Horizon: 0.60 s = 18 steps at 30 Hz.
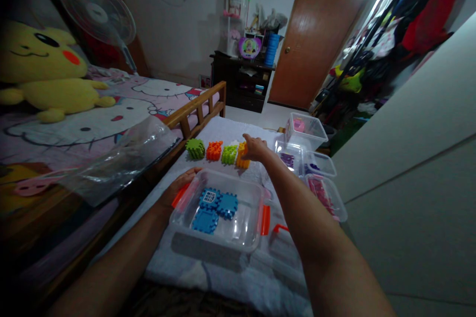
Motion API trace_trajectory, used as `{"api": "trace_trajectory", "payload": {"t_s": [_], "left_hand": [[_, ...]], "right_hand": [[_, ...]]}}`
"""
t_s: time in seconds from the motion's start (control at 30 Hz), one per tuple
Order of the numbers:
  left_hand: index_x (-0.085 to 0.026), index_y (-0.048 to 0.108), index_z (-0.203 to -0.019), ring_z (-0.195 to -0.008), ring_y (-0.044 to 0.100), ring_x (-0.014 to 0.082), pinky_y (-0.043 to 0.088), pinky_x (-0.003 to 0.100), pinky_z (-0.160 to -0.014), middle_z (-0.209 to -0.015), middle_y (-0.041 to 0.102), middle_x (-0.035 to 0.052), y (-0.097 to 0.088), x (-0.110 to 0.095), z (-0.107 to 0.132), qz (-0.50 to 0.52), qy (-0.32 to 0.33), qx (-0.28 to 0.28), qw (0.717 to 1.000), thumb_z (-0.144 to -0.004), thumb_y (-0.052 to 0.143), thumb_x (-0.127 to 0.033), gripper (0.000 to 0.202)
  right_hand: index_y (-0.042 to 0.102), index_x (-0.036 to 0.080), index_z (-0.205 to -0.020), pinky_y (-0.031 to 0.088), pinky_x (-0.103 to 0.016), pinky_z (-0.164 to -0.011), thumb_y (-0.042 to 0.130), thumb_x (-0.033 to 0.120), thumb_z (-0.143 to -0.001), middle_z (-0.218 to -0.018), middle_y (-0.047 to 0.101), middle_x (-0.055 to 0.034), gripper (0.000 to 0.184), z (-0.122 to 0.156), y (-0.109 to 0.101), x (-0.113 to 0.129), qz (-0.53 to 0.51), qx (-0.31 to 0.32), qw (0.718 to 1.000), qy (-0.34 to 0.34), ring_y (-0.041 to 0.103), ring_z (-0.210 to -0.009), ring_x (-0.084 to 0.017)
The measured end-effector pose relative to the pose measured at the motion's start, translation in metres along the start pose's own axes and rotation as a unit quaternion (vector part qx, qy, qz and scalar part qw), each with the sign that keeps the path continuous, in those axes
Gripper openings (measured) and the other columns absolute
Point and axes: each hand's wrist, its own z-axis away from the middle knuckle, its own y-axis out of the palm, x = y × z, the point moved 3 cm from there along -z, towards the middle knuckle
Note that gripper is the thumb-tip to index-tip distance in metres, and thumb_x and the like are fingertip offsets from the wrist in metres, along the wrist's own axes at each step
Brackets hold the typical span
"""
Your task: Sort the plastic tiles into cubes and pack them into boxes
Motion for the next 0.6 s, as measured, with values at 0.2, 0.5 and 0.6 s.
{"api": "trace_trajectory", "payload": {"t_s": [0.2,0.5,0.6], "left_hand": [[-0.016,0.064,-0.102,-0.07,0.069,0.0166,0.053,0.025,-0.064,-0.085,0.072,0.004,0.001,0.001,-0.001,0.001,-0.009,0.015,1.0,-0.072,0.078,-0.034,0.037],[-0.016,0.065,-0.102,-0.071,0.069,0.0171,0.054,0.026,-0.065,-0.086,0.072,0.0045,-0.002,0.002,-0.003,0.003,-0.008,0.012,1.0,-0.071,0.078,-0.034,0.037],[-0.016,0.066,-0.1,-0.07,0.068,0.0167,0.053,0.026,-0.065,-0.084,0.072,0.0043,-0.002,0.003,-0.003,-0.003,-0.004,0.013,1.0,-0.072,0.077,-0.033,0.035]], "right_hand": [[0.035,0.017,-0.147,0.043,-0.042,-0.093,0.069,0.031,-0.078,-0.131,0.063,-0.0168,0.078,0.001,0.004,0.002,0.014,-0.016,1.0,-0.002,0.058,-0.119,-0.033],[0.04,0.012,-0.143,0.045,-0.033,-0.091,0.072,0.028,-0.077,-0.122,0.066,-0.0152,0.075,0.031,-0.035,0.006,-0.033,-0.061,0.997,-0.039,0.061,-0.109,-0.026],[0.043,0.014,-0.14,0.045,-0.033,-0.09,0.073,0.029,-0.076,-0.119,0.066,-0.013,0.073,0.066,-0.053,0.024,-0.051,-0.034,0.995,-0.081,0.062,-0.105,-0.025]]}}
